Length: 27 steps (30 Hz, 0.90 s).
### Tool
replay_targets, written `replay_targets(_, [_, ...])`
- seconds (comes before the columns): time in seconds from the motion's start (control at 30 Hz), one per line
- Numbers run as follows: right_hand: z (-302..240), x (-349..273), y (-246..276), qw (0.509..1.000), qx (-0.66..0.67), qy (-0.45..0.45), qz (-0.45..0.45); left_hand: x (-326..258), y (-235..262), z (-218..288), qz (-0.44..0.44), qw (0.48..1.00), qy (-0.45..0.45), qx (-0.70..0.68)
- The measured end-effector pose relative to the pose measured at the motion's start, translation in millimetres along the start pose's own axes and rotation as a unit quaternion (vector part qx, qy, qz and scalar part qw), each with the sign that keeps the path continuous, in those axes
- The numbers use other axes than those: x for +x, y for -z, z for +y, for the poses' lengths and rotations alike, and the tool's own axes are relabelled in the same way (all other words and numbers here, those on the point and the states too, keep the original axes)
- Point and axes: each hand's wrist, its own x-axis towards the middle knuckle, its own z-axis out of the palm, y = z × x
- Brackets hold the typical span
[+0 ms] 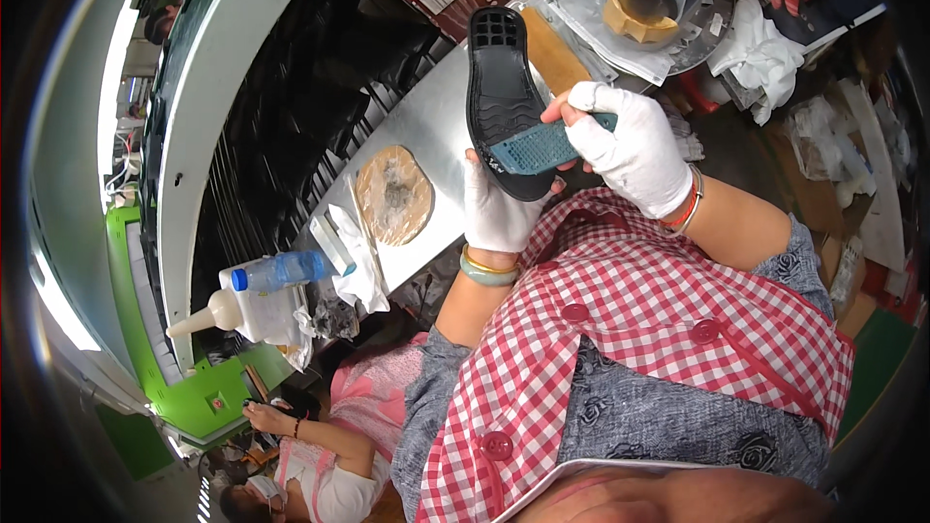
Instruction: The person scrubs the sole of a black shoe insole with a green brush while wearing white gloves. They repeatedly dip the brush into a container of liquid and scrub the insole, then place it on a green conveyor belt. The person repeats this process with multiple insoles.
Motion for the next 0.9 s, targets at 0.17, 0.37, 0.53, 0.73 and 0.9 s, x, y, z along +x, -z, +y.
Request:
replay_targets(0.17, [22.7,2.8,4.3,0.984,-0.099,0.130,-0.067,-7.4,12.2,3.6,0.066,0.998,0.007,0.016])
replay_targets(0.37, [10.6,8.7,-3.2,0.980,-0.048,-0.012,-0.193,-18.8,22.8,15.8,0.117,0.991,0.041,0.050])
replay_targets(0.53, [9.3,25.9,-18.3,0.957,-0.065,-0.072,-0.274,-27.8,35.8,34.8,0.094,0.981,0.087,0.148])
replay_targets(0.73, [12.8,47.0,-46.0,0.945,-0.052,-0.105,-0.307,-29.6,46.8,72.2,0.106,0.964,0.188,0.155])
replay_targets(0.9, [23.5,63.0,-63.3,0.952,-0.062,-0.085,-0.287,-20.9,55.8,103.1,0.151,0.947,0.236,0.156])
